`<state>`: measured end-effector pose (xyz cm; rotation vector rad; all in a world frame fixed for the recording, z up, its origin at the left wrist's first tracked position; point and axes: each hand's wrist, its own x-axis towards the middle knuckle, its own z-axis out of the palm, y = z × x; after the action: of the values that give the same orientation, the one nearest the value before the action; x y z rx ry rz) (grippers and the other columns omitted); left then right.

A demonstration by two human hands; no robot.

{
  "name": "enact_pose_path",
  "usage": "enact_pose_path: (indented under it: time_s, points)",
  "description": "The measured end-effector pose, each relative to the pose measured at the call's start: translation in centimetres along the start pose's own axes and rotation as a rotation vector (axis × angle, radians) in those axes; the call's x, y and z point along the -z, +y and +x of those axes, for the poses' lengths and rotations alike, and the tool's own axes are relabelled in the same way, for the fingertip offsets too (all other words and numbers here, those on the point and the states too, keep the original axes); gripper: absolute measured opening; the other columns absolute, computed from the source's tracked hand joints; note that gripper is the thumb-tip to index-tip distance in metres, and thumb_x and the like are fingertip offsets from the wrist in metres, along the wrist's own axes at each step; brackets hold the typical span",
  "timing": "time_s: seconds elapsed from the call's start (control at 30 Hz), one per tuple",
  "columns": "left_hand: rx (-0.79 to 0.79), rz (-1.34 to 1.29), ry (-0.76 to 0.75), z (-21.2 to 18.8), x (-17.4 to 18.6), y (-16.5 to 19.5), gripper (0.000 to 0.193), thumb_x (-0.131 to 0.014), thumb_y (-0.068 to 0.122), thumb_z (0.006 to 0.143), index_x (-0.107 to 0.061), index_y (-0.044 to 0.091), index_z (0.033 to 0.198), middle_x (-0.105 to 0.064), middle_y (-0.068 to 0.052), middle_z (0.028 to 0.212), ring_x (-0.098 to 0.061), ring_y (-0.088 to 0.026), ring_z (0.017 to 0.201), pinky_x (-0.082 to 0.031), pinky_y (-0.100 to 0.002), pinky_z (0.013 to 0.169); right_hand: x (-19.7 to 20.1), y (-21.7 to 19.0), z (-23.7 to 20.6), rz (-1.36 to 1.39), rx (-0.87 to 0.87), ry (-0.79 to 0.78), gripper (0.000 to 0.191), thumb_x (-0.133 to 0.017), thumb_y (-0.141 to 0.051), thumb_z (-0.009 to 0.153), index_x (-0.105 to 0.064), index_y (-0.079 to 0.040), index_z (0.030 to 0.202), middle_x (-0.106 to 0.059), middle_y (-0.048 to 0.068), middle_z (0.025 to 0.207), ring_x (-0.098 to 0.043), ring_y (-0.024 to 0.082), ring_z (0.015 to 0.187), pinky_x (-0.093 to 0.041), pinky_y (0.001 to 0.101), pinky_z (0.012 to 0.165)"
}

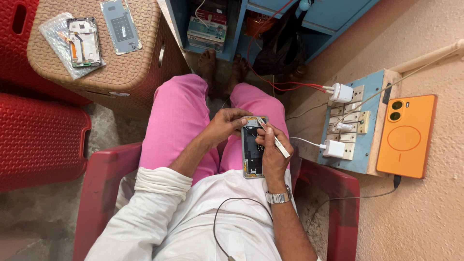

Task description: The person uses a metal spudger to carefully pry and separate internal components inside a disassembled smartphone held on their lap. They repeatedly lift and adjust small parts within the device's chassis while seated.

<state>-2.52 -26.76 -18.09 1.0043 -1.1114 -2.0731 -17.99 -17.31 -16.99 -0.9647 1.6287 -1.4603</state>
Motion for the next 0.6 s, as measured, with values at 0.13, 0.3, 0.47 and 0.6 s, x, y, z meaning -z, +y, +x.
enact_pose_path:
  time_s: [0.13,0.3,0.47,0.6]
  points:
    - [0.006,0.006,0.0,0.0,0.07,0.03,0.035,-0.06,0.013,0.099,-0.065,-0.003,0.13,-0.074,-0.014,0.111,-0.074,-0.02,0.097,-0.064,-0.035,0.084,0.02,-0.05,-0.02,-0.136,0.002,-0.003,0.027,-0.061,-0.017,0.104,-0.071,0.003,0.119,-0.079,0.011,0.096,-0.073,0.01,0.076,-0.061,0.0224,0.07]
    - [0.009,-0.02,-0.009,0.1,0.17,-0.19,0.035,-0.061,0.013,0.099,-0.064,-0.003,0.13,-0.074,-0.014,0.111,-0.074,-0.02,0.096,-0.064,-0.035,0.084,0.01,0.0,0.06,-0.15,-0.004,-0.013,0.027,-0.061,-0.017,0.104,-0.071,0.003,0.12,-0.079,0.012,0.096,-0.073,0.011,0.076,-0.061,0.0228,0.069]
    - [0.0,-0.024,-0.007,0.28,-0.07,-0.33,0.034,-0.06,0.012,0.1,-0.065,-0.003,0.13,-0.074,-0.015,0.11,-0.074,-0.02,0.095,-0.065,-0.035,0.083,0.21,0.0,-0.13,-0.109,0.025,-0.011,0.028,-0.06,-0.016,0.104,-0.069,0.004,0.121,-0.078,0.012,0.102,-0.074,0.011,0.079,-0.062,0.0227,0.072]
    - [-0.005,-0.027,-0.009,0.34,-0.06,-0.24,0.034,-0.061,0.011,0.1,-0.065,-0.004,0.13,-0.074,-0.015,0.109,-0.074,-0.02,0.095,-0.065,-0.035,0.082,0.08,0.01,-0.03,-0.146,0.032,-0.014,0.027,-0.061,-0.016,0.104,-0.07,0.004,0.12,-0.079,0.012,0.101,-0.074,0.011,0.079,-0.062,0.023,0.071]
